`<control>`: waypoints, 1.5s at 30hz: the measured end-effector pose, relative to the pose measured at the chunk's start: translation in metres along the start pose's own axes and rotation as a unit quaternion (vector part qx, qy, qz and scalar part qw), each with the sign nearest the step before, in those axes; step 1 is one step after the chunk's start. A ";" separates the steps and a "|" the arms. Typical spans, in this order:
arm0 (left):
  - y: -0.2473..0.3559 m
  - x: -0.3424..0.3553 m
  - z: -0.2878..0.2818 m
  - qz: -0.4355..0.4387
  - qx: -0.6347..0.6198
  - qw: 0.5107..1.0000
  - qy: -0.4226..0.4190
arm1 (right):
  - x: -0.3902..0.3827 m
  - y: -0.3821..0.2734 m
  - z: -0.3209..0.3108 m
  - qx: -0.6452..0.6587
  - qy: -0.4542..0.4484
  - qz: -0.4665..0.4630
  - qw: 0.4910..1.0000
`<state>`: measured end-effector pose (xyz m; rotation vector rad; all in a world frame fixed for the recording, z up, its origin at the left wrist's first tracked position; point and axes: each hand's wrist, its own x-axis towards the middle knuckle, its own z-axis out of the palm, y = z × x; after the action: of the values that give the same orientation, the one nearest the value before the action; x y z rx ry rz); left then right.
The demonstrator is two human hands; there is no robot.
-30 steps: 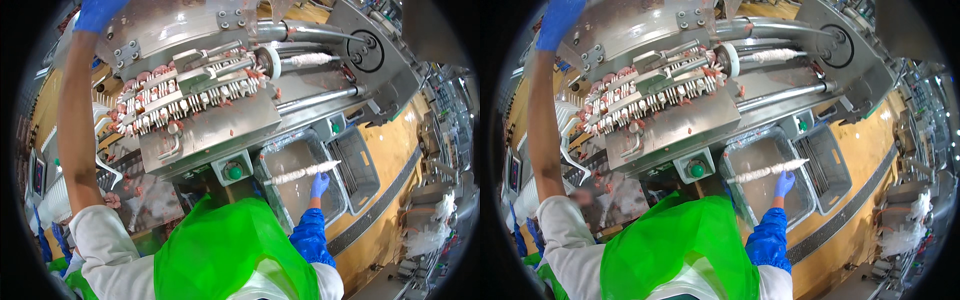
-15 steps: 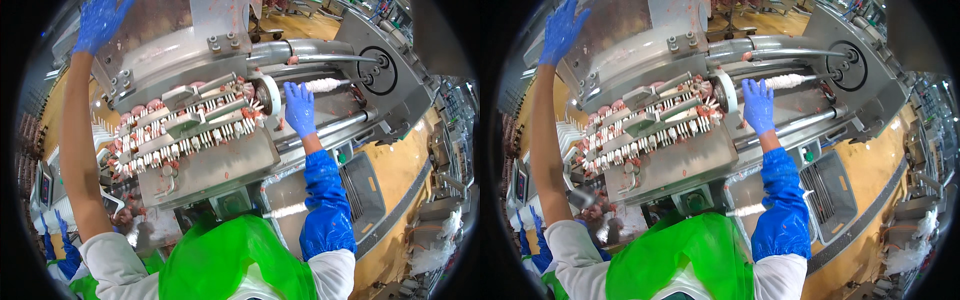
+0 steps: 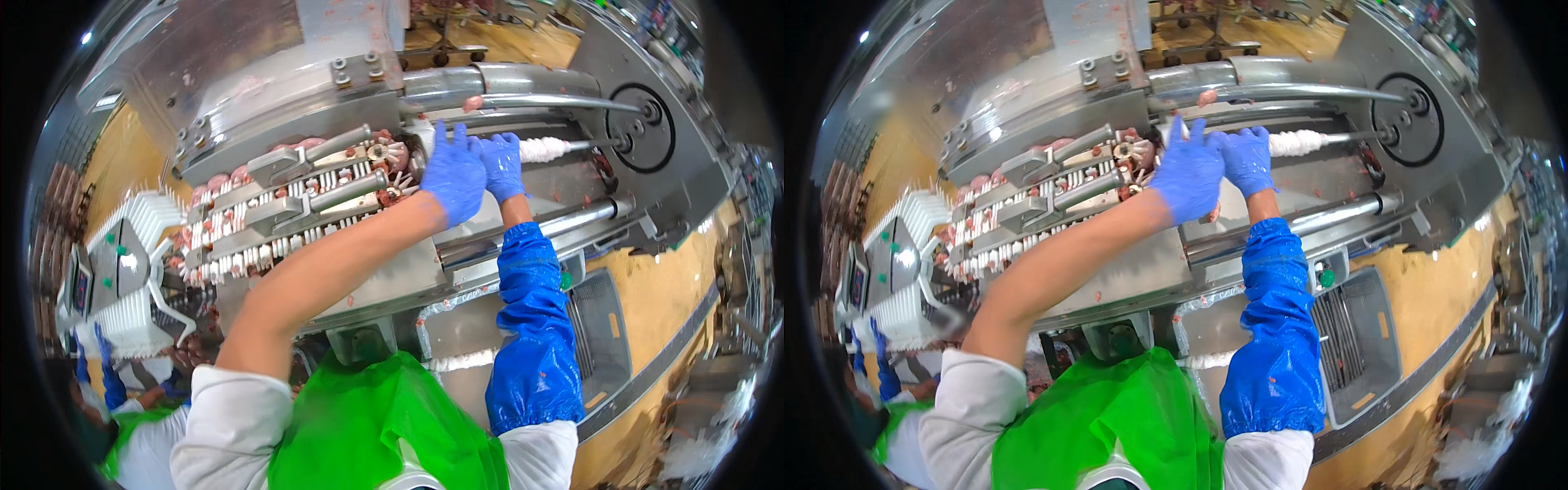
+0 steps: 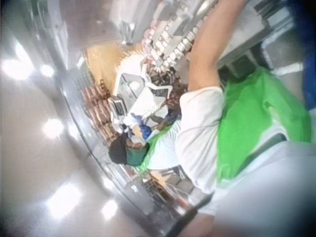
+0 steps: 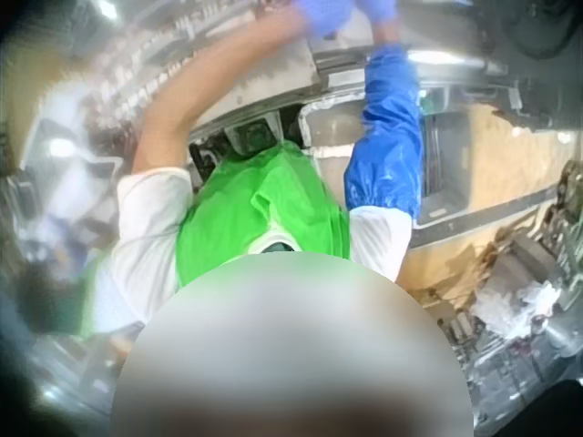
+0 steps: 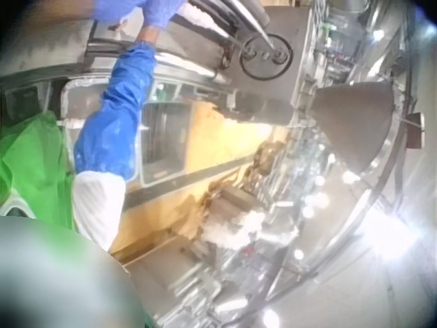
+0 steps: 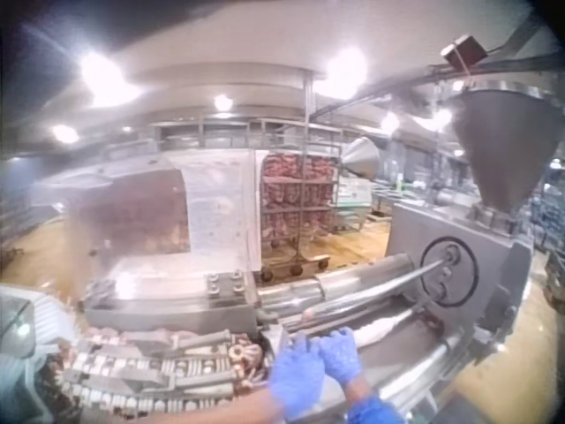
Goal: The person operates a sausage-making machine, feeding casing onto the rollers and guiding the extruded meat into the casing. They adjust the machine's controls and handle the continuous sausage links as they are formed.
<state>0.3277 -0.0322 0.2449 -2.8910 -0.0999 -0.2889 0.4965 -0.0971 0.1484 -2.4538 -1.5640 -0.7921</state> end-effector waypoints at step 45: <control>-0.417 -0.403 0.033 -0.457 -0.227 0.858 -0.049 | -0.117 -0.184 -0.026 0.245 -0.079 0.172 0.951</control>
<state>-0.0977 0.3628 0.2254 -3.0535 -1.6423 -0.3438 0.2882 -0.1171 0.0823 -2.3441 -1.1413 -0.1290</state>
